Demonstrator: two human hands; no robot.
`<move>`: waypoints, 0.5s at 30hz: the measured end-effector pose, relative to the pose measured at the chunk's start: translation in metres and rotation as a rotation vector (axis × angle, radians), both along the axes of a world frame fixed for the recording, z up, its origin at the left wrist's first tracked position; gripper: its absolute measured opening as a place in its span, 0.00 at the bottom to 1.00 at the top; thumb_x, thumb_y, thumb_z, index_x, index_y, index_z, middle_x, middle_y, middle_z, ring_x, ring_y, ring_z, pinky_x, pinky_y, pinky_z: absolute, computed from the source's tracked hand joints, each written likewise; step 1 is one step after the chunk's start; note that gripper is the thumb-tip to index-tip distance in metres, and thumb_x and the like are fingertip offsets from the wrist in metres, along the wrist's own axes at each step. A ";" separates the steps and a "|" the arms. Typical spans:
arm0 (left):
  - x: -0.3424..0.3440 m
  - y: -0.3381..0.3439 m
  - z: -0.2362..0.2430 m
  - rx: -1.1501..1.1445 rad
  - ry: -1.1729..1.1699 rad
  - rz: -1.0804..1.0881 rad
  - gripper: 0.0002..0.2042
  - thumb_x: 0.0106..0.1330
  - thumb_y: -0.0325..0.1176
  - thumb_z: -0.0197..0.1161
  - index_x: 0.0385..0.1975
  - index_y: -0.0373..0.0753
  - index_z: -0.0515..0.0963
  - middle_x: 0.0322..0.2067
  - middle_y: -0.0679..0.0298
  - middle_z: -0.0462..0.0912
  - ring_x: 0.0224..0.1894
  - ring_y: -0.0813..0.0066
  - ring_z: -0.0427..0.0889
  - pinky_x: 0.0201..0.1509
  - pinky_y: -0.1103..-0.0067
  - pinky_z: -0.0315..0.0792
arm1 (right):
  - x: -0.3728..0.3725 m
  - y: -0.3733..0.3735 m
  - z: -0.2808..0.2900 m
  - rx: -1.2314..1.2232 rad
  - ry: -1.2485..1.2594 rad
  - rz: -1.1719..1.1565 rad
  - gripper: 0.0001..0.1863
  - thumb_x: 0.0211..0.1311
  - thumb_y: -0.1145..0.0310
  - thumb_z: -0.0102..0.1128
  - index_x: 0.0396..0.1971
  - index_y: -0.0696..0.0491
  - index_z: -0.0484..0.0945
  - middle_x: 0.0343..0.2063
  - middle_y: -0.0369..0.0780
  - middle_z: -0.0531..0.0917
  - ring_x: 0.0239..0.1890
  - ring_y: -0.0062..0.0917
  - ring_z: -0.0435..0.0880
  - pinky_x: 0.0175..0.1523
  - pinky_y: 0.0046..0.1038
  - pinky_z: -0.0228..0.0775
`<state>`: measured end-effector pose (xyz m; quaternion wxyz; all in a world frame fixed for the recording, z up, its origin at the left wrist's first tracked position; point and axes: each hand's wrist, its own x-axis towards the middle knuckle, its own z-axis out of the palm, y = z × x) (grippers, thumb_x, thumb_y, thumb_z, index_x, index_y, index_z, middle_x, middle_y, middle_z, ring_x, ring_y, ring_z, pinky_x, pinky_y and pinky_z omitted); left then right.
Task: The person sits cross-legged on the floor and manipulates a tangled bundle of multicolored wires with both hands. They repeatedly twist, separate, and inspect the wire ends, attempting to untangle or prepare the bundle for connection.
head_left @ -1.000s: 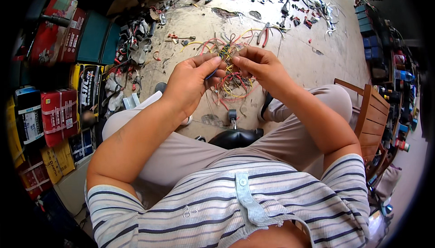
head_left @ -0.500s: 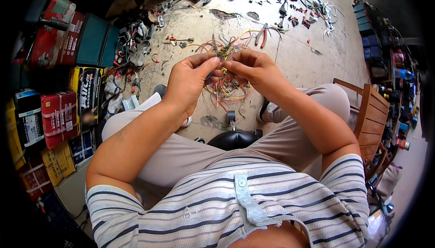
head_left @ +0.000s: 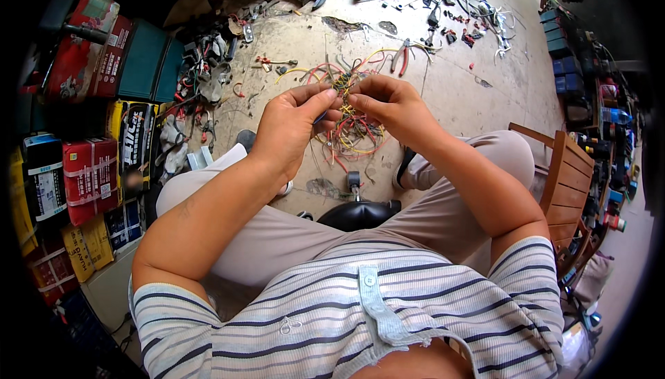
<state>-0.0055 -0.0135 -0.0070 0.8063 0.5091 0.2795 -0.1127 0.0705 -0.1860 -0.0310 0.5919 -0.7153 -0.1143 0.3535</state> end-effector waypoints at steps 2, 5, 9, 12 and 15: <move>-0.001 0.000 0.000 -0.008 -0.010 -0.008 0.10 0.64 0.30 0.59 0.42 0.34 0.76 0.32 0.64 0.81 0.31 0.82 0.79 0.35 0.86 0.74 | -0.002 0.002 0.006 0.077 0.130 -0.053 0.10 0.60 0.67 0.59 0.36 0.58 0.77 0.29 0.33 0.80 0.26 0.13 0.77 0.32 0.15 0.68; -0.001 -0.001 0.004 0.025 0.002 -0.062 0.10 0.64 0.30 0.59 0.42 0.34 0.76 0.32 0.64 0.81 0.31 0.82 0.79 0.35 0.86 0.74 | 0.000 0.002 0.008 0.155 0.308 -0.115 0.09 0.61 0.68 0.58 0.38 0.58 0.76 0.31 0.36 0.81 0.29 0.16 0.80 0.34 0.16 0.72; -0.002 -0.004 0.006 0.054 -0.022 -0.144 0.10 0.64 0.29 0.59 0.42 0.34 0.76 0.32 0.64 0.81 0.31 0.82 0.79 0.34 0.86 0.73 | 0.006 -0.004 -0.003 0.214 0.374 -0.135 0.14 0.59 0.70 0.58 0.43 0.60 0.74 0.34 0.39 0.82 0.34 0.22 0.84 0.37 0.18 0.74; -0.003 -0.005 0.005 0.090 -0.047 -0.197 0.10 0.63 0.29 0.60 0.42 0.33 0.76 0.33 0.63 0.81 0.31 0.82 0.78 0.34 0.86 0.73 | 0.006 -0.006 -0.004 0.284 0.353 -0.116 0.14 0.58 0.72 0.58 0.43 0.60 0.74 0.35 0.40 0.81 0.34 0.21 0.83 0.38 0.18 0.74; -0.003 -0.006 0.005 0.104 -0.071 -0.223 0.11 0.62 0.29 0.60 0.42 0.33 0.75 0.32 0.63 0.81 0.30 0.82 0.79 0.34 0.86 0.72 | 0.007 -0.004 -0.003 0.237 0.312 -0.132 0.15 0.56 0.75 0.58 0.44 0.61 0.74 0.36 0.40 0.81 0.34 0.19 0.82 0.38 0.18 0.74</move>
